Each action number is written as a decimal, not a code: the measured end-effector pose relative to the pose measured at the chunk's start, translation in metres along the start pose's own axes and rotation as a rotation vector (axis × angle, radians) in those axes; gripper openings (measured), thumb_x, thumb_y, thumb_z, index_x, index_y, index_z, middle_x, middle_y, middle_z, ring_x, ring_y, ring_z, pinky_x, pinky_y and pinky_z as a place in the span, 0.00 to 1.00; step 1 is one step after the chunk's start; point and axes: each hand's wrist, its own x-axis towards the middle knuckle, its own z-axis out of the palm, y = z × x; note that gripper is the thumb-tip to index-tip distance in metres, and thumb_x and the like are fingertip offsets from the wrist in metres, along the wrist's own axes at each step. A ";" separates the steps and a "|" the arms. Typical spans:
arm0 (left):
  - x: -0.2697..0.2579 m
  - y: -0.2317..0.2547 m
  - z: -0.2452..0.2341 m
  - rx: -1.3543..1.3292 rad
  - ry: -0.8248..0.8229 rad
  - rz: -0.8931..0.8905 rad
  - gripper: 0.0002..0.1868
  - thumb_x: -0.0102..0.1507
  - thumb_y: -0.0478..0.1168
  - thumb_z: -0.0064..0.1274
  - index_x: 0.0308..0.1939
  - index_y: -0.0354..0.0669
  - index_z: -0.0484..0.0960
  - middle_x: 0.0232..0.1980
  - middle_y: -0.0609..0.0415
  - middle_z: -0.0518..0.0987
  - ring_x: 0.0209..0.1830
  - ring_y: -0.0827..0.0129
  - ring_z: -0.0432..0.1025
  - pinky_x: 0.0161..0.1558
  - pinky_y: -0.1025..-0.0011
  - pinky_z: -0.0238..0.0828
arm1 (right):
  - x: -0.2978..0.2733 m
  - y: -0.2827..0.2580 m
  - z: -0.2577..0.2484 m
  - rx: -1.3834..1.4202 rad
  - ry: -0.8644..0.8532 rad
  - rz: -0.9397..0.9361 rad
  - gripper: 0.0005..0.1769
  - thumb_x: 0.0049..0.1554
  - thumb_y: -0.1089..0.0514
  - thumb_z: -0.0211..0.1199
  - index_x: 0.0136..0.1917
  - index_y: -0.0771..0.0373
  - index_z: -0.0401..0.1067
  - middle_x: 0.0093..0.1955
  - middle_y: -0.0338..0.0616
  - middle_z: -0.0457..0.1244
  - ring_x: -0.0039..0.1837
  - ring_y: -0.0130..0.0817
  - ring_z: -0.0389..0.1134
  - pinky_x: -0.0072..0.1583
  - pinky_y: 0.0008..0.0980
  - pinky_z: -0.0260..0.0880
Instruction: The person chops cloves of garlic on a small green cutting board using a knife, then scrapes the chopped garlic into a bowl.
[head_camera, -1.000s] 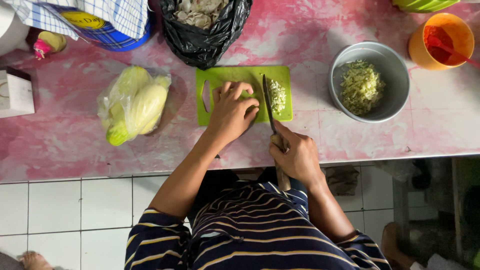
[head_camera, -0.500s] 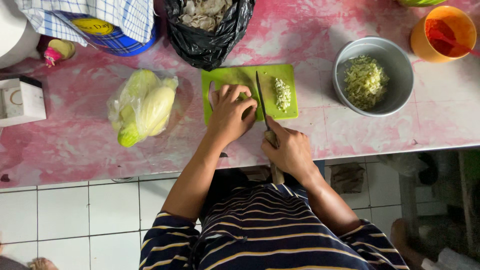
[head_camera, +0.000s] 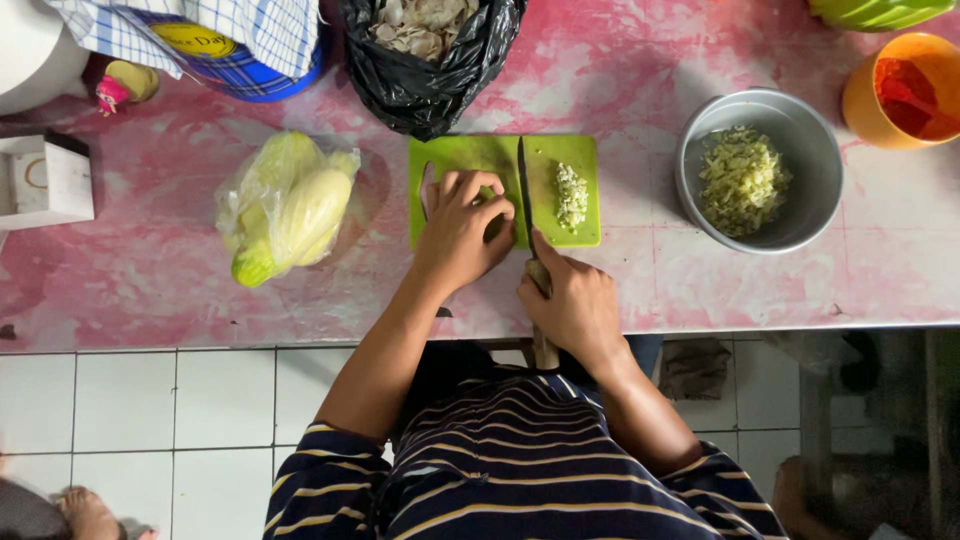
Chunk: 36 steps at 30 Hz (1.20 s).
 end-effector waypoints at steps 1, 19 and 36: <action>-0.001 -0.001 0.001 0.000 0.000 -0.005 0.06 0.56 0.40 0.64 0.33 0.49 0.82 0.54 0.59 0.71 0.60 0.54 0.63 0.74 0.35 0.41 | 0.002 0.001 0.000 0.001 -0.005 -0.001 0.34 0.50 0.52 0.68 0.68 0.62 0.72 0.37 0.57 0.69 0.38 0.54 0.71 0.42 0.48 0.71; -0.002 -0.002 -0.005 -0.060 -0.026 -0.009 0.07 0.55 0.38 0.64 0.36 0.50 0.85 0.57 0.59 0.71 0.61 0.54 0.61 0.68 0.48 0.50 | -0.001 -0.004 -0.020 0.101 -0.218 0.124 0.35 0.50 0.50 0.67 0.70 0.61 0.70 0.32 0.54 0.69 0.36 0.52 0.72 0.43 0.47 0.72; -0.002 -0.003 -0.002 -0.093 -0.063 -0.066 0.07 0.55 0.39 0.64 0.37 0.51 0.84 0.59 0.57 0.70 0.64 0.52 0.61 0.69 0.48 0.49 | 0.007 -0.014 -0.008 0.037 -0.074 -0.008 0.36 0.51 0.52 0.69 0.70 0.66 0.70 0.35 0.54 0.69 0.36 0.53 0.72 0.43 0.47 0.73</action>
